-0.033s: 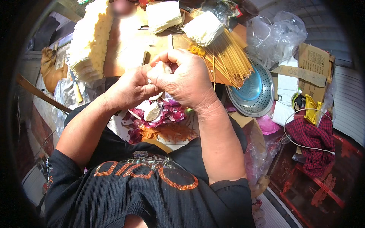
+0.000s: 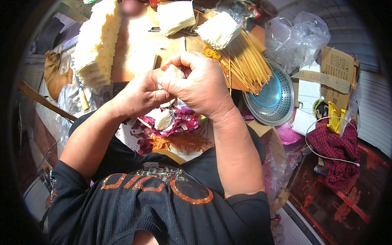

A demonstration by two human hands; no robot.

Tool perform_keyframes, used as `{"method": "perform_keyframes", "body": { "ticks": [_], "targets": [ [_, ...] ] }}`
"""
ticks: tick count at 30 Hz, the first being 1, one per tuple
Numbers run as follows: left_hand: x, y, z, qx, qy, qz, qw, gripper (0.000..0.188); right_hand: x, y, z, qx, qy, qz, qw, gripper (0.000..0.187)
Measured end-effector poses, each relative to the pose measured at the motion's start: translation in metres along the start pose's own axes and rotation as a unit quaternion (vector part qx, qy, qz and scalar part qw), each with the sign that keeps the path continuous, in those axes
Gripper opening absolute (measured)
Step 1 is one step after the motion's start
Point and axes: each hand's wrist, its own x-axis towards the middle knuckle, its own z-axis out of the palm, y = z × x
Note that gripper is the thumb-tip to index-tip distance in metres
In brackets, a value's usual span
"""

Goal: The person sits on the floor and repeatedly picks up thin white sheets and wooden skewers, then wraps the sheets around the skewers by hand. The person places the assembled bundles onto a nearby pile and continues the process with additional sheets and skewers.

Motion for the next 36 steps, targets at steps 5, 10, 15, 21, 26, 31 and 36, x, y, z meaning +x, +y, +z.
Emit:
{"method": "perform_keyframes", "body": {
  "ticks": [5,10,15,21,26,31,36],
  "targets": [
    [0.000,-0.004,-0.004,-0.084,-0.025,-0.054,0.995,0.015,0.001,-0.008,-0.001,0.086,-0.012,0.045,0.995,0.031],
    [-0.002,0.014,-0.007,-0.283,0.036,-0.049,0.957,0.015,-0.001,-0.014,-0.011,0.135,0.034,0.026,0.990,0.033],
    [-0.002,0.019,-0.014,-0.350,-0.011,0.013,0.937,0.028,-0.002,-0.007,-0.003,0.127,0.034,0.052,0.990,0.022],
    [-0.002,0.021,-0.015,-0.386,-0.024,0.025,0.922,0.029,-0.003,-0.008,0.001,0.190,-0.013,0.066,0.979,0.020],
    [-0.002,0.022,-0.015,-0.393,-0.032,0.043,0.918,0.029,-0.004,-0.006,-0.001,0.193,-0.016,0.068,0.979,0.020],
    [-0.001,0.017,-0.017,-0.395,-0.050,0.037,0.917,0.028,-0.004,-0.007,-0.001,0.170,-0.007,0.065,0.983,0.020],
    [0.000,0.014,-0.018,-0.405,-0.057,0.044,0.911,0.027,-0.005,-0.011,-0.001,0.123,0.010,0.043,0.991,0.020]
  ]
}}
